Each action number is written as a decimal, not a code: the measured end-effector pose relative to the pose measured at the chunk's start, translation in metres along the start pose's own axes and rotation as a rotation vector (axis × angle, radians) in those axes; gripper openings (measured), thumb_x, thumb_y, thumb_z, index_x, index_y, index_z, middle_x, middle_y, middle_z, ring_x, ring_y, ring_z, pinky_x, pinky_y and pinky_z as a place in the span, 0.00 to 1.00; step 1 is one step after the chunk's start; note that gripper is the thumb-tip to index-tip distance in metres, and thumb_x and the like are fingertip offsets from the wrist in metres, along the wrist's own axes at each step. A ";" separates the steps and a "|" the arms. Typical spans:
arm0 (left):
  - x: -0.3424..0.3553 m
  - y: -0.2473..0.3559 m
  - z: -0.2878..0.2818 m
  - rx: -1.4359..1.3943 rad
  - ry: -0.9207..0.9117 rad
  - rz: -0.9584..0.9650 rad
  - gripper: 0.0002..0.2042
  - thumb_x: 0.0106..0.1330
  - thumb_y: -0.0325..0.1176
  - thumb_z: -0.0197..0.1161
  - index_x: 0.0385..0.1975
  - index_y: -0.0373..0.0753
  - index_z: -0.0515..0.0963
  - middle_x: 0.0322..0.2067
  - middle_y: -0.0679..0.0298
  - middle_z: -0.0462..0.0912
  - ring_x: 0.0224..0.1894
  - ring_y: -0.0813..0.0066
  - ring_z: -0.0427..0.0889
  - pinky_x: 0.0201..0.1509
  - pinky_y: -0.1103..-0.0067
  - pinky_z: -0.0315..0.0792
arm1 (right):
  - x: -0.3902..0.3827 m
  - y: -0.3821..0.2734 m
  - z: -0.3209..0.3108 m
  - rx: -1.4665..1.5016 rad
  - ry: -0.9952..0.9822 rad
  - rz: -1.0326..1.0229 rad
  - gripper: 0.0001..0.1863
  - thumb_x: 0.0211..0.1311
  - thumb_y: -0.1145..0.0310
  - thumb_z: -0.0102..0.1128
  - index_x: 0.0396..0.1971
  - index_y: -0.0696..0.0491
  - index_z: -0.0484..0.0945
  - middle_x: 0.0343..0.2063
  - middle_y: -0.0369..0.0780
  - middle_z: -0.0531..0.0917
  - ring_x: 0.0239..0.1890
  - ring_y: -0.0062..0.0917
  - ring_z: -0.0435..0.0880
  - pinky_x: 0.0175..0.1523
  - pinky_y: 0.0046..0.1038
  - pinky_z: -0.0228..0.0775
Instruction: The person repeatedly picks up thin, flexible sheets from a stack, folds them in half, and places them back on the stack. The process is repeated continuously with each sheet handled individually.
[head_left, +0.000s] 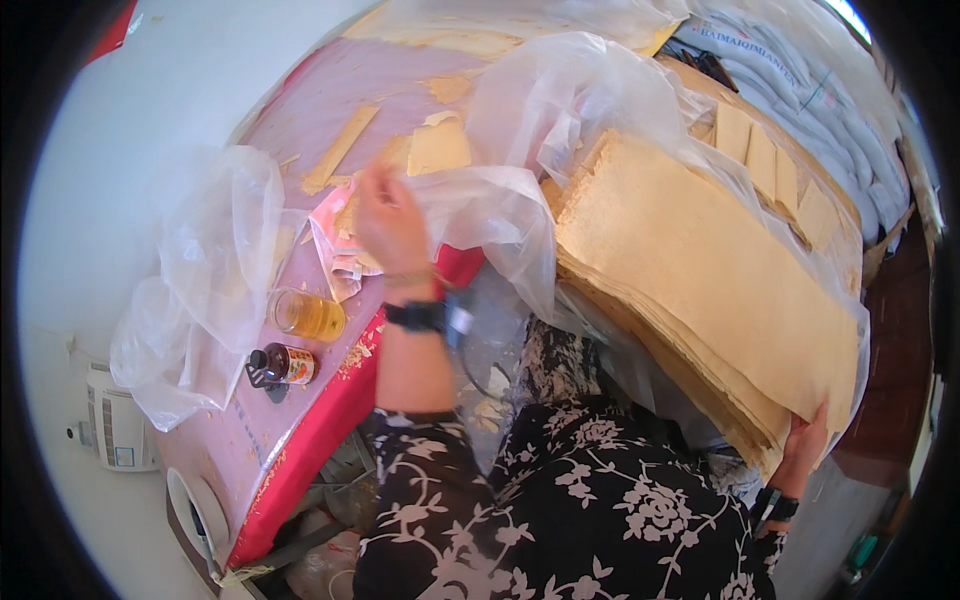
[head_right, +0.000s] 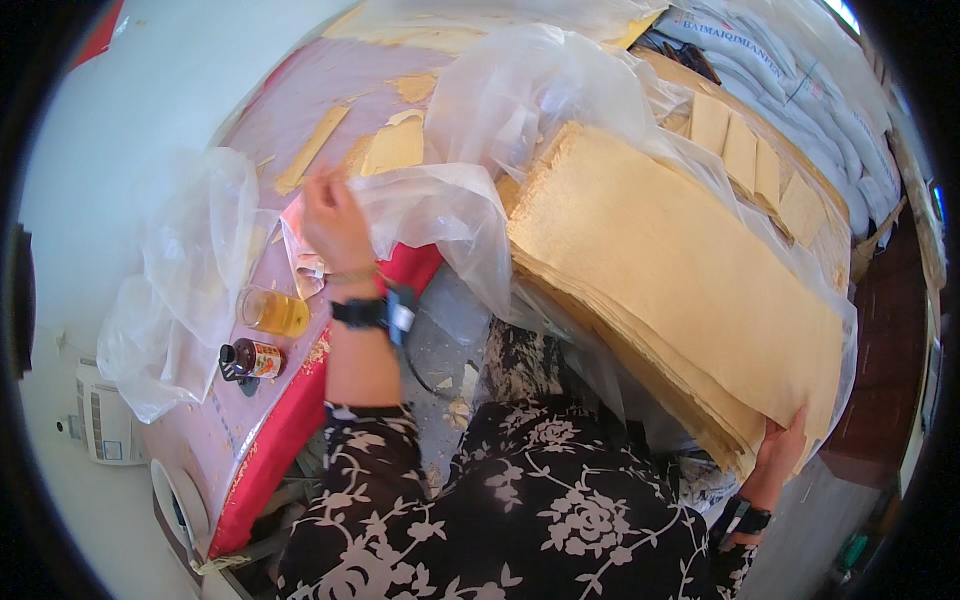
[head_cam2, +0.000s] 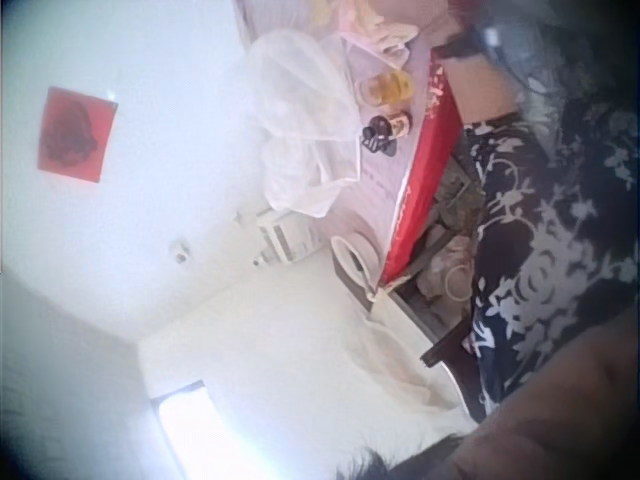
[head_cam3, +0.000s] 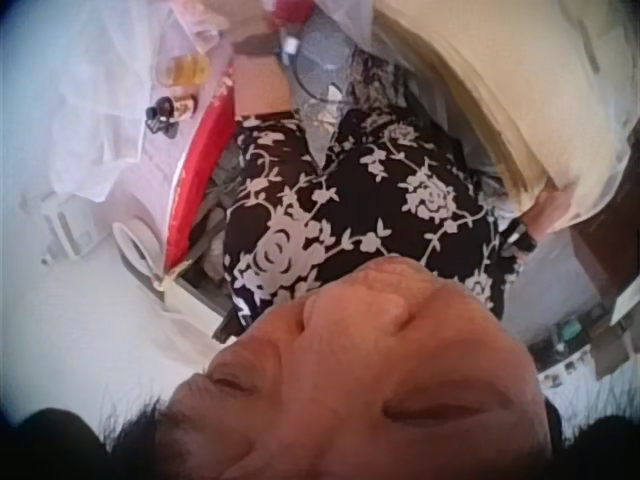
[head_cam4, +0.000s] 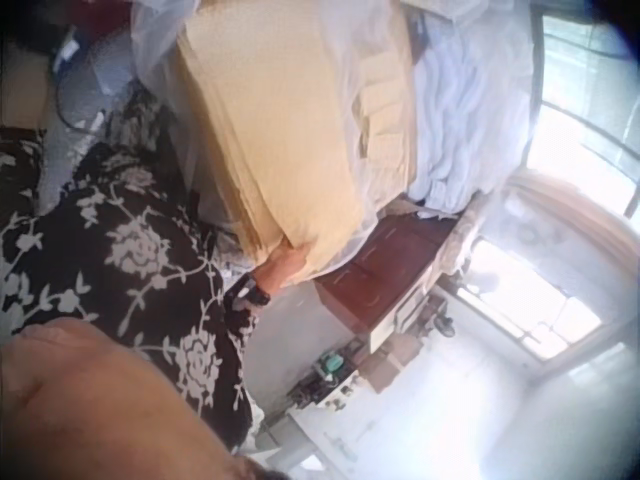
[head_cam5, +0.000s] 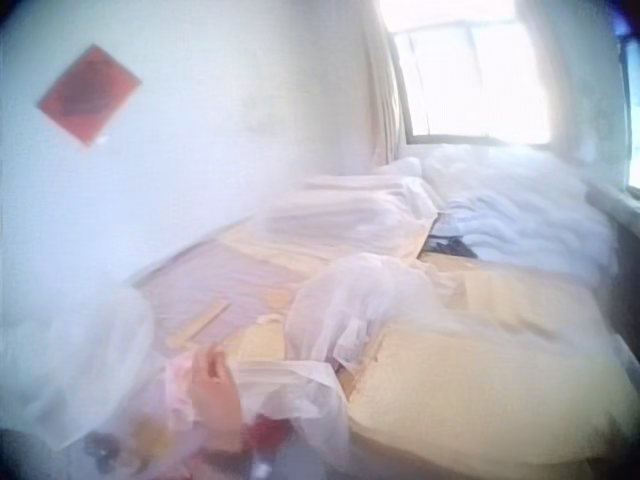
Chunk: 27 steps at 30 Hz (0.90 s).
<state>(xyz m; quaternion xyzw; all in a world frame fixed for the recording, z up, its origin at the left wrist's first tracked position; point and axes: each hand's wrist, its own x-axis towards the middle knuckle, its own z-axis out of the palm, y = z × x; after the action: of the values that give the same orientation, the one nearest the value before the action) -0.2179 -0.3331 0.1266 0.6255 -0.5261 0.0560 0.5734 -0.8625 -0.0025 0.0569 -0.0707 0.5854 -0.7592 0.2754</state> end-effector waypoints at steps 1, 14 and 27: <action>0.024 -0.037 -0.003 0.142 0.094 0.128 0.17 0.71 0.30 0.60 0.58 0.36 0.78 0.49 0.50 0.87 0.51 0.51 0.86 0.54 0.63 0.80 | 0.000 0.002 -0.001 0.017 0.049 0.022 0.27 0.81 0.57 0.51 0.71 0.57 0.66 0.66 0.46 0.77 0.65 0.40 0.80 0.64 0.41 0.80; 0.103 -0.178 -0.033 0.968 -0.332 0.023 0.13 0.76 0.39 0.52 0.47 0.43 0.84 0.39 0.49 0.89 0.42 0.49 0.89 0.43 0.58 0.82 | 0.009 0.018 -0.045 0.100 0.031 0.094 0.25 0.81 0.58 0.51 0.69 0.57 0.69 0.63 0.44 0.79 0.61 0.35 0.82 0.61 0.38 0.81; 0.047 0.155 0.002 -0.516 -0.749 0.049 0.19 0.76 0.39 0.59 0.60 0.33 0.79 0.52 0.55 0.85 0.52 0.61 0.84 0.54 0.67 0.79 | -0.014 0.018 -0.010 0.084 0.173 0.026 0.23 0.78 0.59 0.56 0.66 0.54 0.71 0.57 0.42 0.83 0.54 0.33 0.86 0.50 0.37 0.84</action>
<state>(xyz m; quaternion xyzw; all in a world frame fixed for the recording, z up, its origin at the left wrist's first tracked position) -0.3103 -0.3300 0.2591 0.4268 -0.7086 -0.2935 0.4791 -0.8492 0.0097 0.0404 0.0143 0.5753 -0.7830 0.2362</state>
